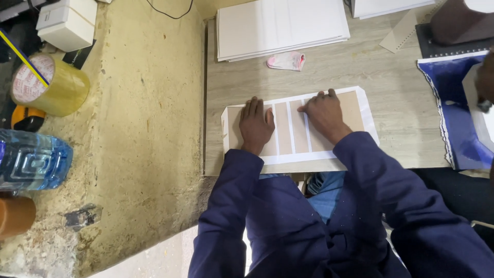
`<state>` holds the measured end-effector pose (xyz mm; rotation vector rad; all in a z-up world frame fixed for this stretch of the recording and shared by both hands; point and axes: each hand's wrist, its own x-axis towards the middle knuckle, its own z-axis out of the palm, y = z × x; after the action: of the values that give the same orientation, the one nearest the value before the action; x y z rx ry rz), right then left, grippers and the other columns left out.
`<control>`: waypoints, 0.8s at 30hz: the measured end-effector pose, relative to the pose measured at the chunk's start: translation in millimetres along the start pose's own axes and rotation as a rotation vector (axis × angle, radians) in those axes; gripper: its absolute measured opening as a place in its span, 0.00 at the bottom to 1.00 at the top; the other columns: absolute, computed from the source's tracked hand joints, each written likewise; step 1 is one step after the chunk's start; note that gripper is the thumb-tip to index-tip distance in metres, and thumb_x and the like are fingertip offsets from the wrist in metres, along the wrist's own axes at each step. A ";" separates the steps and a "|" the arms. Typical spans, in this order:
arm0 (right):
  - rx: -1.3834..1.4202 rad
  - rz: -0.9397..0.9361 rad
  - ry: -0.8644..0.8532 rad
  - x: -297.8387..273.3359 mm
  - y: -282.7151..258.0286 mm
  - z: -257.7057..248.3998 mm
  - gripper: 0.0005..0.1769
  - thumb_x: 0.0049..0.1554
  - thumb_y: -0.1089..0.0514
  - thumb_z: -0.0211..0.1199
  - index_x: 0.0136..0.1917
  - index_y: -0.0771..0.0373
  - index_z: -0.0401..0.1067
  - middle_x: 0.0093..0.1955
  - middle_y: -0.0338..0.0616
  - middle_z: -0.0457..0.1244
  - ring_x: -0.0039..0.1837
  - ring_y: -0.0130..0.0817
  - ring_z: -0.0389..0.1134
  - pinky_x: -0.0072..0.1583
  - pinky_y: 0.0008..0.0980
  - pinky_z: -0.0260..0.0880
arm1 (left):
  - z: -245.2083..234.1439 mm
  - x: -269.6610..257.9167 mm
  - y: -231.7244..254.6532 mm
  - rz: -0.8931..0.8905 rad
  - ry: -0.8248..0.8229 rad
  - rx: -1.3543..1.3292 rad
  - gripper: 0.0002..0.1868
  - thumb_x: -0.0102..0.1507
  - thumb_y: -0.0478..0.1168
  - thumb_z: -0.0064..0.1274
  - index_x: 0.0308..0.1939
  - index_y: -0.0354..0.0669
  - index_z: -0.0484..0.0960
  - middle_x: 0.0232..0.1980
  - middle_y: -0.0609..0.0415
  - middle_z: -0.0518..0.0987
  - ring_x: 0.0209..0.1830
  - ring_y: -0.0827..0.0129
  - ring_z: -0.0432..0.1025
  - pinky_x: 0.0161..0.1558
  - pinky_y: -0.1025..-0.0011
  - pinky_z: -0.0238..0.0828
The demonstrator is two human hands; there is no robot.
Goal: The person cleans a rectangular paper sheet with a pink cloth on a table. They wipe the surface, flip the sheet over, and continue wiping the other side before placing it on a stack.
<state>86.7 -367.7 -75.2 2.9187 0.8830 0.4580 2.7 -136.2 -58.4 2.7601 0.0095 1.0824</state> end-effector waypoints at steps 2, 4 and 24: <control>0.043 0.001 -0.063 5.3 19.6 -26.0 0.33 0.67 0.30 0.56 0.54 0.61 0.83 0.48 0.53 0.74 0.54 0.48 0.77 0.73 0.55 0.60 | 2.1 -1.3 3.1 -0.010 0.010 -0.007 0.15 0.67 0.45 0.59 0.51 0.39 0.90 0.54 0.43 0.87 0.57 0.49 0.83 0.59 0.57 0.80; 0.086 -0.004 -0.121 6.5 28.6 -46.9 0.30 0.65 0.29 0.62 0.59 0.56 0.83 0.54 0.53 0.74 0.63 0.51 0.76 0.75 0.55 0.59 | 2.8 -5.0 2.4 -0.023 0.026 -0.008 0.12 0.66 0.42 0.58 0.47 0.40 0.92 0.51 0.43 0.89 0.53 0.51 0.85 0.55 0.60 0.83; -0.162 0.106 -0.292 -0.7 9.9 -31.6 0.37 0.74 0.34 0.48 0.43 0.60 0.85 0.37 0.48 0.72 0.48 0.46 0.76 0.69 0.60 0.61 | -18.4 -7.0 -43.1 0.038 -0.053 0.162 0.31 0.61 0.62 0.65 0.50 0.35 0.88 0.53 0.40 0.86 0.54 0.49 0.83 0.60 0.56 0.77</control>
<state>82.1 -377.3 -43.8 2.7929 0.6236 0.0968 -12.3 -91.3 -57.0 2.9437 0.0402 1.0610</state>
